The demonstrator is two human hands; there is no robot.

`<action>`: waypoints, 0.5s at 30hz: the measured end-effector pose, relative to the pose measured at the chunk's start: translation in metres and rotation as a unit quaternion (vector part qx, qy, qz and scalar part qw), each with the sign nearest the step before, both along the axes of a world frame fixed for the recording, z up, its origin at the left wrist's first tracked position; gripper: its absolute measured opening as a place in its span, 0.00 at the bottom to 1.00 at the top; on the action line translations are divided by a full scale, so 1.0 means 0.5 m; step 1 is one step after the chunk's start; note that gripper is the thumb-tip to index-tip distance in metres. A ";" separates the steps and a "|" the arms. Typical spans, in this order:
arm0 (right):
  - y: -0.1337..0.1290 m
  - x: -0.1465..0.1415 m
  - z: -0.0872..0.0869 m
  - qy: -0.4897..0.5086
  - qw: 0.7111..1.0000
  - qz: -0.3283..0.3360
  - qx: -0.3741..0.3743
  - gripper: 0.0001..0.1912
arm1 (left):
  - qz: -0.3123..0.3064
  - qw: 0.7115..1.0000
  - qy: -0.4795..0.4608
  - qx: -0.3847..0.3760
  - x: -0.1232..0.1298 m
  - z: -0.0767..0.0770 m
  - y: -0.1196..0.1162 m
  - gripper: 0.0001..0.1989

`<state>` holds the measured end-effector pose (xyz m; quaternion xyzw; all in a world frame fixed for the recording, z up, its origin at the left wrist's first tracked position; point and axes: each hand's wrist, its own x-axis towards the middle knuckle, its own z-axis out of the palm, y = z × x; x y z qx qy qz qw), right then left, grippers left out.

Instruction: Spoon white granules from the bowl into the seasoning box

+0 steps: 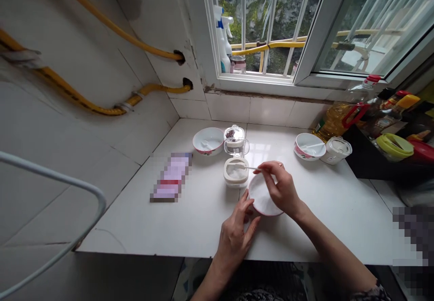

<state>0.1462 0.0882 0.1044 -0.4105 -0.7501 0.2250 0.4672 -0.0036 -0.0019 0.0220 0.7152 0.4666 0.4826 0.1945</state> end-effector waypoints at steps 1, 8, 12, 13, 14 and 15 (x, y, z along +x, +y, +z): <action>0.000 -0.004 -0.003 -0.052 0.997 0.014 0.053 0.08 | 0.001 1.000 0.002 0.003 0.000 0.000 0.000 0.18; -0.003 0.030 0.016 -0.074 0.989 -0.019 0.126 0.09 | 0.003 1.000 -0.002 -0.003 0.001 0.001 0.000 0.17; -0.011 0.073 0.033 -0.061 0.989 -0.041 0.124 0.09 | 0.004 1.000 0.002 -0.008 0.000 0.004 -0.001 0.17; -0.012 0.082 0.035 -0.078 0.989 -0.033 0.124 0.09 | 0.005 1.000 0.001 -0.009 0.000 0.004 -0.001 0.17; -0.013 0.089 0.036 -0.097 0.987 -0.022 0.125 0.09 | 0.005 1.000 0.001 -0.010 0.000 0.004 -0.001 0.17; -0.013 0.094 0.037 -0.119 0.985 -0.008 0.126 0.09 | 0.005 1.000 0.000 -0.012 0.000 0.004 -0.001 0.17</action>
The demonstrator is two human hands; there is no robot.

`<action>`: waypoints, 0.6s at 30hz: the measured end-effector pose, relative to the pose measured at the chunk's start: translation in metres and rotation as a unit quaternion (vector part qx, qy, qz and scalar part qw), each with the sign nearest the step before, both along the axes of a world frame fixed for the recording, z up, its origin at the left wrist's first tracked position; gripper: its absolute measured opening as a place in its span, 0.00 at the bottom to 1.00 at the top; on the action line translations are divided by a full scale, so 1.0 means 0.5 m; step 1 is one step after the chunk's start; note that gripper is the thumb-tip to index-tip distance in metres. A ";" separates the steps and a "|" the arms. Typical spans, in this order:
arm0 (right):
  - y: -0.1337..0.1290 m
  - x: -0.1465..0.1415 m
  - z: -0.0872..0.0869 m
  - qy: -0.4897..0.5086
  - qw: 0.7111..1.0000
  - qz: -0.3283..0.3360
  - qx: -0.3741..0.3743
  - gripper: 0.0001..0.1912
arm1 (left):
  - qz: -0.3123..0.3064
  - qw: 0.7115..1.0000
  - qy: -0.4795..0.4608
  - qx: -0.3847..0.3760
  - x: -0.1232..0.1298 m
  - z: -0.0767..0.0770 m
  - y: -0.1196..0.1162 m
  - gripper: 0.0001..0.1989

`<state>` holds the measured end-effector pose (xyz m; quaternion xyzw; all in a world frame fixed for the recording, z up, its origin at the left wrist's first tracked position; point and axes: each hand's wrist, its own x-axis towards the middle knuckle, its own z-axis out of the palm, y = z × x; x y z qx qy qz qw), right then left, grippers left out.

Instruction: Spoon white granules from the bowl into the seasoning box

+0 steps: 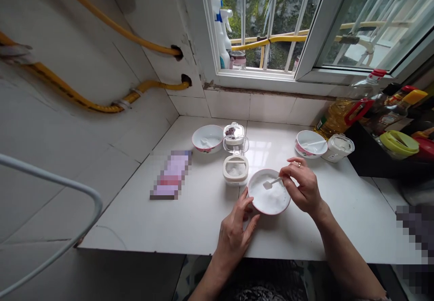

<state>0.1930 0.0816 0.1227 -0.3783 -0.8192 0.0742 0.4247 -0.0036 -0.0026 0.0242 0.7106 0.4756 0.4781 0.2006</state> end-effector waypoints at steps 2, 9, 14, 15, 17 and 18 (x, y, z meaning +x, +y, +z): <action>0.000 0.004 -0.002 -0.041 0.999 0.025 -0.001 0.08 | 0.001 1.000 0.000 0.000 0.000 -0.001 0.000 0.17; 0.005 -0.007 -0.027 -0.020 0.995 0.040 -0.084 0.10 | 0.005 1.000 0.003 0.006 0.000 -0.001 0.000 0.16; 0.011 0.001 -0.030 0.111 0.961 -0.047 -0.250 0.09 | 0.002 1.000 0.004 -0.009 -0.001 0.001 -0.002 0.16; 0.012 0.002 -0.030 0.140 0.948 -0.052 -0.281 0.09 | 0.001 1.000 0.005 -0.012 -0.001 0.000 -0.002 0.17; 0.015 0.003 -0.029 0.189 0.925 -0.045 -0.327 0.08 | -0.001 1.000 0.005 -0.012 -0.001 0.000 -0.002 0.16; 0.016 0.002 -0.030 0.202 0.919 -0.041 -0.335 0.08 | -0.002 1.000 0.004 -0.010 -0.001 -0.001 -0.002 0.16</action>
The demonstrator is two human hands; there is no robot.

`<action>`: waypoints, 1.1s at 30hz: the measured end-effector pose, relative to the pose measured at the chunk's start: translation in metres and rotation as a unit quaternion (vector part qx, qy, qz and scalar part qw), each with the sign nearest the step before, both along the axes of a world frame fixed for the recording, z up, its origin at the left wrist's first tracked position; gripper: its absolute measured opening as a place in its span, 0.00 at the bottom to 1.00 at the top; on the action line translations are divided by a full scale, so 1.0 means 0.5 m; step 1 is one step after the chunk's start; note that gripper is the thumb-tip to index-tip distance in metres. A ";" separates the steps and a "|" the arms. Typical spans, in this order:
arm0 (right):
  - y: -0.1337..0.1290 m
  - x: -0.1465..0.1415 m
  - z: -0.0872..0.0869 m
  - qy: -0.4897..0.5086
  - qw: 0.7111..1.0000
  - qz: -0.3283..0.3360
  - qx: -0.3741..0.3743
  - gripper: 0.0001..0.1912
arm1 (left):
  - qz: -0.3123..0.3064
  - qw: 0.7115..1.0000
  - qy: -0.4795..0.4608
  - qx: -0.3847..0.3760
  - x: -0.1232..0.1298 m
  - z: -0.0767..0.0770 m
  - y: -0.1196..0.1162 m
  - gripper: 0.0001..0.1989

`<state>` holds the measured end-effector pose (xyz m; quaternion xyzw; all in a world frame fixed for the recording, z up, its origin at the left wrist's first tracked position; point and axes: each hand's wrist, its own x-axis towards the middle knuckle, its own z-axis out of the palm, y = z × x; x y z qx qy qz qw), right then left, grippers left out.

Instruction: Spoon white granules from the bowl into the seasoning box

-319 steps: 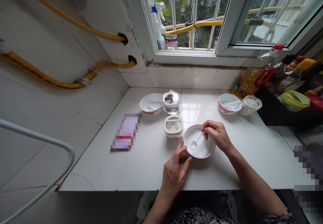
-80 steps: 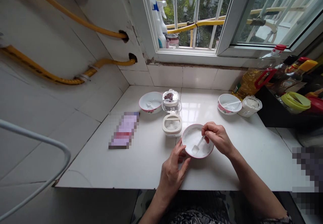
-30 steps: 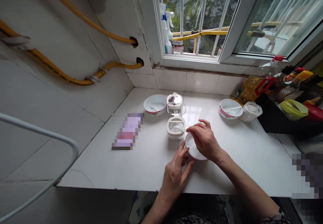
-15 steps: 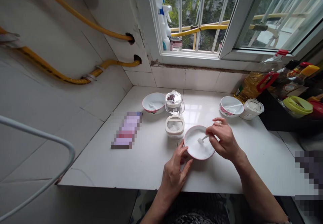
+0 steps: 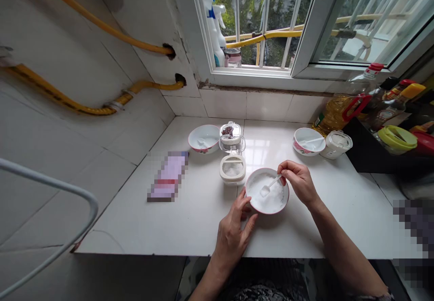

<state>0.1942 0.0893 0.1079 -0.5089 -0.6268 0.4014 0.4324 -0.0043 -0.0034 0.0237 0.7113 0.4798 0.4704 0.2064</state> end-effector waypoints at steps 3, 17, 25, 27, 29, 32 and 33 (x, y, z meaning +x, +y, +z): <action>0.001 -0.003 -0.002 -0.020 0.999 -0.005 0.026 0.08 | -0.001 1.000 -0.002 0.005 0.000 -0.001 0.001 0.16; 0.003 -0.005 -0.005 -0.044 0.998 -0.017 0.031 0.09 | 0.000 1.000 -0.009 0.016 0.002 -0.002 0.001 0.17; 0.004 -0.009 -0.005 -0.020 0.999 -0.028 0.010 0.08 | 0.001 1.000 -0.006 0.015 0.001 -0.002 0.001 0.16; 0.005 -0.009 -0.005 0.015 0.999 -0.027 -0.016 0.08 | 0.001 1.000 -0.007 0.017 0.001 -0.002 0.001 0.16; 0.008 -0.007 -0.006 0.052 0.997 -0.026 -0.043 0.07 | 0.001 1.000 -0.009 0.015 0.001 -0.003 0.001 0.16; 0.014 -0.004 -0.009 0.097 0.992 -0.023 -0.072 0.06 | 0.001 1.000 -0.009 0.016 0.001 -0.004 0.001 0.16; 0.016 -0.005 -0.009 0.108 0.991 -0.023 -0.074 0.06 | 0.000 1.000 -0.009 0.016 0.001 -0.003 0.001 0.17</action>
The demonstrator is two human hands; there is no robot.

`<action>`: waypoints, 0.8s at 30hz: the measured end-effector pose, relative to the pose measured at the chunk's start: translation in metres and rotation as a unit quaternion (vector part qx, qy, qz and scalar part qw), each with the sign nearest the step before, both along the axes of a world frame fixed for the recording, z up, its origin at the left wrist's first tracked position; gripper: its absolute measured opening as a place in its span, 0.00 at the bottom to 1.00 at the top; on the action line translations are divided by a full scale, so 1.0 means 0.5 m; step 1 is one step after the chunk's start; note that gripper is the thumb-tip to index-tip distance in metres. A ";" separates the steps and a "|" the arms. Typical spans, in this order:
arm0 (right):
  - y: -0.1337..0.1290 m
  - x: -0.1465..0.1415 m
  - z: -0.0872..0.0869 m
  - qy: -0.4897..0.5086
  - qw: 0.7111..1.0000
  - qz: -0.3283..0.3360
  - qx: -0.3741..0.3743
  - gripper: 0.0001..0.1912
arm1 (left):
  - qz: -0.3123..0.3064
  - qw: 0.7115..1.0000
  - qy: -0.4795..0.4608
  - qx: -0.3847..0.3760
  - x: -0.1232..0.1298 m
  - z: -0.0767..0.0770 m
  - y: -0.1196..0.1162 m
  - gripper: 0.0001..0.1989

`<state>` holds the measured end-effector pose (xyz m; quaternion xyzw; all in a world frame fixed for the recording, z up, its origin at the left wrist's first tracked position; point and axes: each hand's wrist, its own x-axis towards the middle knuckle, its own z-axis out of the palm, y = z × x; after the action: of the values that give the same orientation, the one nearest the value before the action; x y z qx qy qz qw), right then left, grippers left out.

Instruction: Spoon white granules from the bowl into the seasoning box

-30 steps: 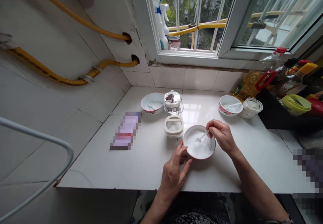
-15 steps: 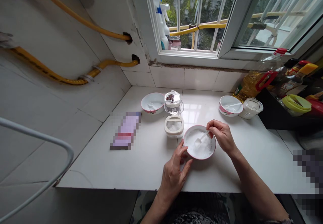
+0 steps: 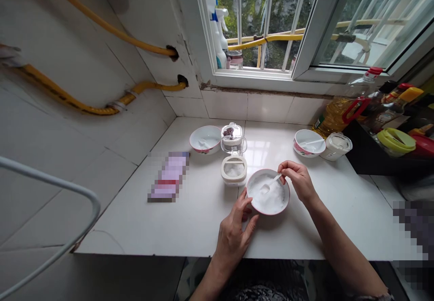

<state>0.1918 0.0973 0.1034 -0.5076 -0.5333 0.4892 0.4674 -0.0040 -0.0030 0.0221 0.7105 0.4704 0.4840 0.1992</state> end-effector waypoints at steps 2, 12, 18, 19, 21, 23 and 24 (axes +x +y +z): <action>0.001 -0.005 0.001 0.015 1.000 -0.001 0.002 0.05 | -0.001 1.000 0.002 0.000 0.000 0.001 0.000 0.17; -0.018 -0.089 0.002 -0.199 0.921 0.040 0.332 0.07 | 0.003 1.000 0.008 0.006 0.001 0.002 0.000 0.17; -0.020 -0.084 0.008 -0.302 0.822 0.054 0.479 0.12 | 0.001 1.000 0.004 0.005 0.001 0.000 0.001 0.17; -0.022 -0.076 0.015 -0.286 0.833 0.042 0.471 0.11 | -0.001 1.000 0.004 0.005 0.001 0.000 0.001 0.17; -0.025 -0.058 0.027 -0.266 0.855 0.005 0.446 0.10 | -0.002 1.000 0.004 0.001 0.001 0.001 0.001 0.17; -0.028 -0.040 0.033 -0.260 0.866 0.002 0.428 0.09 | 0.001 1.000 0.004 -0.001 0.000 0.001 0.000 0.17; -0.028 -0.031 0.034 -0.265 0.865 0.012 0.426 0.09 | 0.002 1.000 0.004 0.001 0.001 0.001 0.000 0.17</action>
<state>0.1761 0.0831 0.1203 -0.3637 -0.7995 0.0672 0.4733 -0.0037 -0.0027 0.0226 0.7116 0.4727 0.4815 0.1955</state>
